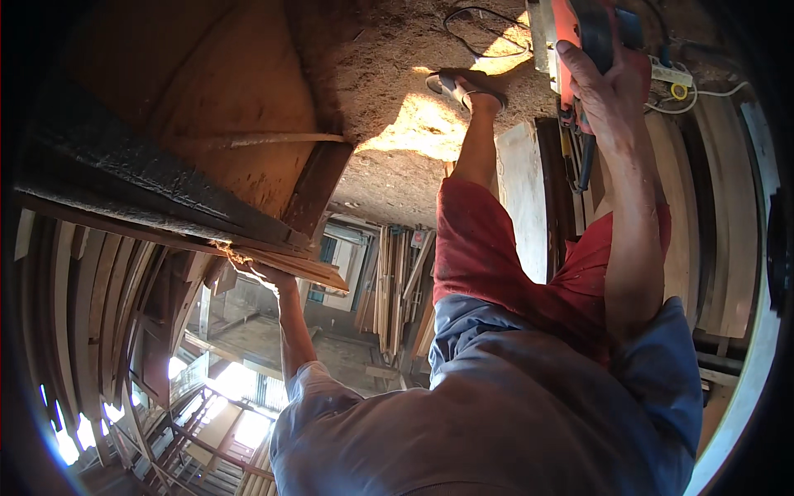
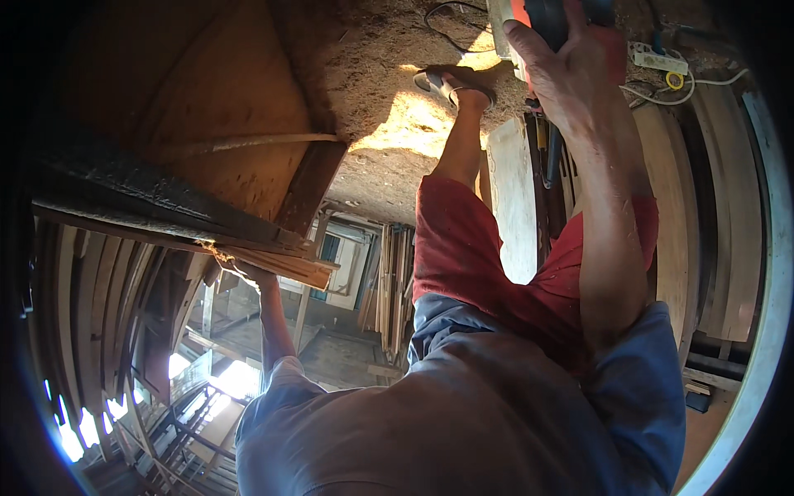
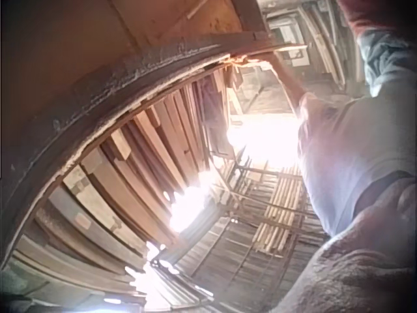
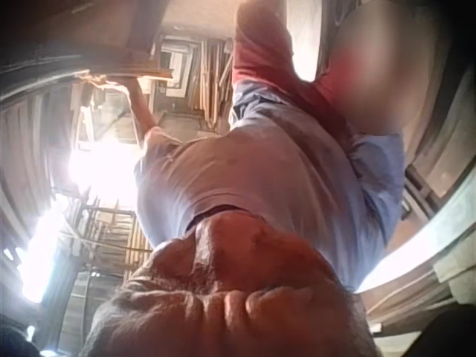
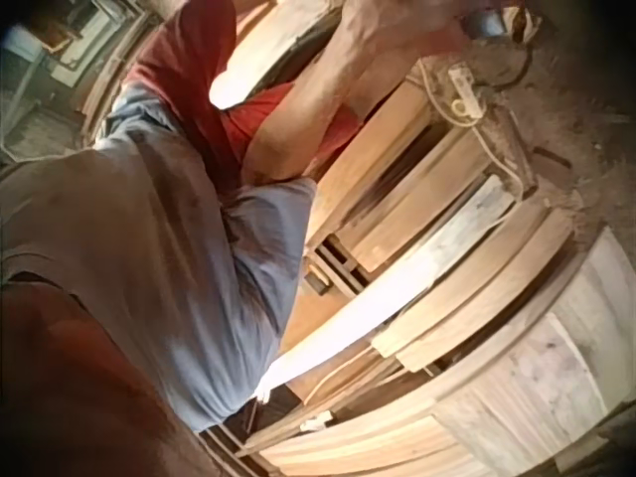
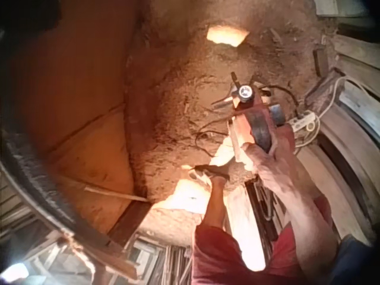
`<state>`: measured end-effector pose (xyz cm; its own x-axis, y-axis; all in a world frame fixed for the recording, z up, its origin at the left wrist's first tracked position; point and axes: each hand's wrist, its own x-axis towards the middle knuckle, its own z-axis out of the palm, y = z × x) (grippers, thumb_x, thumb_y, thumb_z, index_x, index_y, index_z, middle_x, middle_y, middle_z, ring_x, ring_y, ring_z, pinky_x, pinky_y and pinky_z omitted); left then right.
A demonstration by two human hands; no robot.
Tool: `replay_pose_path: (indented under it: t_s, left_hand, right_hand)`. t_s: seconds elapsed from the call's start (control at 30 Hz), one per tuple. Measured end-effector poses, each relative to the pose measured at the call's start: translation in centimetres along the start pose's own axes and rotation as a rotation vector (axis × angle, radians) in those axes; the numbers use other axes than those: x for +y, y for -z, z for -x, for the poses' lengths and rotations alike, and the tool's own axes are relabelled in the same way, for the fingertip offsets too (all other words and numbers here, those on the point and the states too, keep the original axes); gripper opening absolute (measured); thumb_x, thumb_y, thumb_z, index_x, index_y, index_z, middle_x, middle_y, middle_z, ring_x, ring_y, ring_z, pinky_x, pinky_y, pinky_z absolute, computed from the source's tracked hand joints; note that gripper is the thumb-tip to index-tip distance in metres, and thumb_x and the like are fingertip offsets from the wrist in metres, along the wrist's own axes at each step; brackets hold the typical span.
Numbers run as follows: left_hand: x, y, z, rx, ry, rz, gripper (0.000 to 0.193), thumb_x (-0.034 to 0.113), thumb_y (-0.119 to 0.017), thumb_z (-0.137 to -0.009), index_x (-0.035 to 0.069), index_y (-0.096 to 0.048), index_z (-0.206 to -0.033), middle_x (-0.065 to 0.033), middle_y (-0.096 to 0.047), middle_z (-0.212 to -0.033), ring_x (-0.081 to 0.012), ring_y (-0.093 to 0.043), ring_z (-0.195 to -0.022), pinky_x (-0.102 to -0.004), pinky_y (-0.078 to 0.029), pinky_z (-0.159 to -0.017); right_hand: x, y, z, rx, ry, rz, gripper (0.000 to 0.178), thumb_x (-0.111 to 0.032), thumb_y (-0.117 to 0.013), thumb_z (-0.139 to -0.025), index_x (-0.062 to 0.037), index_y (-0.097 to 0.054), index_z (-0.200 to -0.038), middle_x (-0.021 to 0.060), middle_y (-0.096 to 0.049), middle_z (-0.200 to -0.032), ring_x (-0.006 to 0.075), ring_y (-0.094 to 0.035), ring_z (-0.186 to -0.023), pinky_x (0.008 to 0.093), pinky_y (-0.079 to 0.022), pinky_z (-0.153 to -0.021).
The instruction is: The person uses a belt sander to smooth the surface of a wooden plank. They guide the sander back and forth across the wood by hand before setting the tool down and brushing sawdust off the plank.
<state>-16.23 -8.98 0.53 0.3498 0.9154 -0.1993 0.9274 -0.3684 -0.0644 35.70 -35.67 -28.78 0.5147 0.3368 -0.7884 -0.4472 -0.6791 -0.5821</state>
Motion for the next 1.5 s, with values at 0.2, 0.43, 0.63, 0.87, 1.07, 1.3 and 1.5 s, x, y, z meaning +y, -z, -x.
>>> replay_pose_path:
  t_s: [0.2,0.43,0.63,0.87,1.07,1.3,1.5]
  left_hand:
    - [-1.2,0.9,0.3,-0.042,-0.066,-0.094,0.076,0.050,-0.061,-0.096,0.006,-0.035,-0.152,-0.0237,-0.038,-0.147,-0.0401,-0.040,-0.138,-0.0564,-0.038,-0.113]
    - [-5.1,0.8,0.7,-0.098,-0.230,-0.241,0.078,0.049,-0.069,-0.092,0.007,-0.037,-0.150,-0.0235,-0.039,-0.145,-0.0408,-0.041,-0.135,-0.0563,-0.039,-0.110]
    - [-7.4,0.6,1.5,-0.110,-0.323,-0.326,0.073,0.041,-0.078,-0.088,0.006,-0.045,-0.143,-0.0218,-0.047,-0.138,-0.0376,-0.049,-0.127,-0.0519,-0.045,-0.105]
    - [-3.6,-1.7,1.5,-0.032,0.161,0.041,0.077,0.058,-0.040,-0.106,0.002,-0.029,-0.157,-0.0254,-0.032,-0.155,-0.0420,-0.035,-0.144,-0.0581,-0.030,-0.119]
    - [4.3,-1.1,-1.0,0.131,0.140,-0.133,0.077,0.061,-0.026,-0.109,0.002,-0.038,-0.157,-0.0267,-0.039,-0.158,-0.0462,-0.036,-0.147,-0.0577,-0.030,-0.119]
    - [1.9,-0.9,-0.6,0.127,0.262,0.064,0.082,0.044,-0.050,-0.097,0.003,-0.025,-0.163,-0.0398,-0.015,-0.165,-0.0563,-0.026,-0.145,-0.0690,-0.017,-0.118]
    - [1.1,0.2,-0.4,0.145,0.307,0.174,0.091,0.046,-0.063,-0.089,0.004,-0.029,-0.162,-0.0383,-0.014,-0.165,-0.0539,-0.027,-0.145,-0.0665,-0.018,-0.118]
  right_hand:
    - [-0.1,1.5,-1.7,0.006,-0.007,-0.273,0.042,-0.007,-0.069,-0.093,-0.0033,-0.063,-0.133,-0.0021,-0.062,-0.085,0.0058,-0.056,-0.066,0.0254,-0.043,-0.056]
    - [-1.8,-1.6,-3.1,0.296,-0.172,-0.273,0.034,-0.009,-0.070,-0.095,-0.0031,-0.064,-0.128,-0.0026,-0.062,-0.080,0.0059,-0.055,-0.060,0.0244,-0.042,-0.050]
    - [-3.8,1.1,-1.3,-0.171,-0.165,-0.436,0.053,-0.020,-0.073,-0.096,-0.0060,-0.050,-0.142,0.0055,-0.065,-0.094,0.0095,-0.060,-0.066,0.0259,-0.046,-0.051]
    - [1.1,-3.7,-1.7,-0.070,0.021,-0.070,0.075,-0.030,-0.080,-0.094,-0.0154,-0.046,-0.159,-0.0038,-0.057,-0.075,0.0041,-0.047,-0.055,0.0240,-0.039,-0.049]
    - [1.3,-7.5,-0.6,-0.179,0.123,0.008,0.072,-0.033,-0.079,-0.094,-0.0132,-0.049,-0.156,0.0010,-0.061,-0.083,0.0078,-0.051,-0.058,0.0276,-0.041,-0.049]
    - [3.2,-12.5,6.2,0.057,0.876,1.358,0.068,-0.057,-0.077,-0.083,-0.0064,-0.066,-0.128,0.0200,-0.070,-0.114,0.0399,-0.066,-0.108,0.0496,-0.050,-0.104]
    - [-3.1,-17.0,17.8,-0.304,1.306,1.449,0.036,-0.045,-0.076,-0.086,-0.0106,-0.068,-0.094,0.0075,-0.063,-0.078,0.0284,-0.064,-0.074,0.0443,-0.053,-0.079]
